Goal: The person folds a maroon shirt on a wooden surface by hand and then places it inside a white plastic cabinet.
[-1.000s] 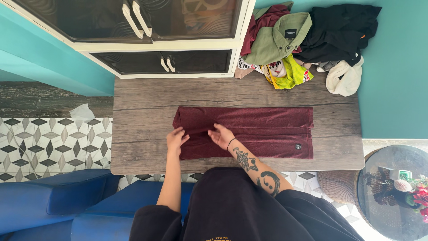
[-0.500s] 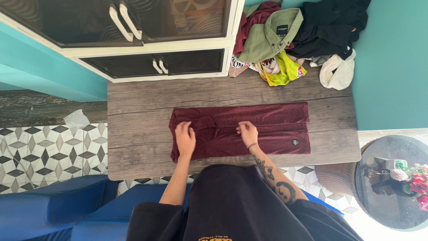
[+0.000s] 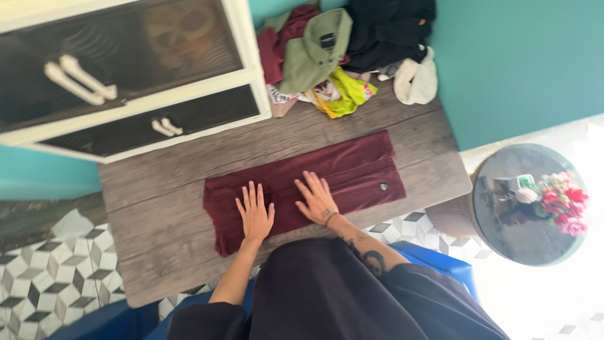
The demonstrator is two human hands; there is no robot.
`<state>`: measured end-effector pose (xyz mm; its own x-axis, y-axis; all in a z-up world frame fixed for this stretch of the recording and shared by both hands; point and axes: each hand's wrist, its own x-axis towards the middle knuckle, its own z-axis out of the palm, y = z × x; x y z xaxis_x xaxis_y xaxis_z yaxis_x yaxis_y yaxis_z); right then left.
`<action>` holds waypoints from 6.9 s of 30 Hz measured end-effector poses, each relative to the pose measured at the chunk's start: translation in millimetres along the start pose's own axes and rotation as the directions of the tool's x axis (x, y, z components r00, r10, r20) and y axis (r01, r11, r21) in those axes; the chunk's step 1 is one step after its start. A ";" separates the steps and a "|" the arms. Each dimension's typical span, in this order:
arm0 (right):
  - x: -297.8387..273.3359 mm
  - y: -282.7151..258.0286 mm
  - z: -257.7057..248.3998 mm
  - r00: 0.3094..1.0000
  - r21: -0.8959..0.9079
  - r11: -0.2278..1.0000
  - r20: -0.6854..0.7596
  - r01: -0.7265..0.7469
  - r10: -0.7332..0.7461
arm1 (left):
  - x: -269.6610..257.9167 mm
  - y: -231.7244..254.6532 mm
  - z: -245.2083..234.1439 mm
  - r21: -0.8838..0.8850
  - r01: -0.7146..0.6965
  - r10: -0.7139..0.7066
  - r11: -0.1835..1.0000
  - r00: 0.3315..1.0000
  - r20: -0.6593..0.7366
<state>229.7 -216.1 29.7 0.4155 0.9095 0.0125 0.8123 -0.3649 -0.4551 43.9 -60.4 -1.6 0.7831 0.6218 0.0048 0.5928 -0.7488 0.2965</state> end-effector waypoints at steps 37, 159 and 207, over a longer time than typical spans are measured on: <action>-87.8 397.4 -151.4 0.941 -0.262 0.910 0.026 -0.321 0.339 | 49.3 195.2 71.5 -0.032 0.191 -0.191 0.981 0.981 0.017; -112.9 131.7 -73.2 0.816 0.452 0.682 0.252 -0.574 0.520 | 125.9 210.1 40.7 -0.343 0.100 -0.110 0.934 0.994 -0.010; 64.4 136.9 -56.8 0.970 -0.227 0.970 0.239 0.090 -0.034 | 46.9 302.5 136.4 -0.306 -0.559 0.628 0.771 0.586 0.511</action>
<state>390.9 -218.8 18.8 0.2780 0.9425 -0.1853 0.9177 -0.3176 -0.2386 285.6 -289.1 -41.9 0.9277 -0.2233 -0.2991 -0.0388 -0.8546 0.5178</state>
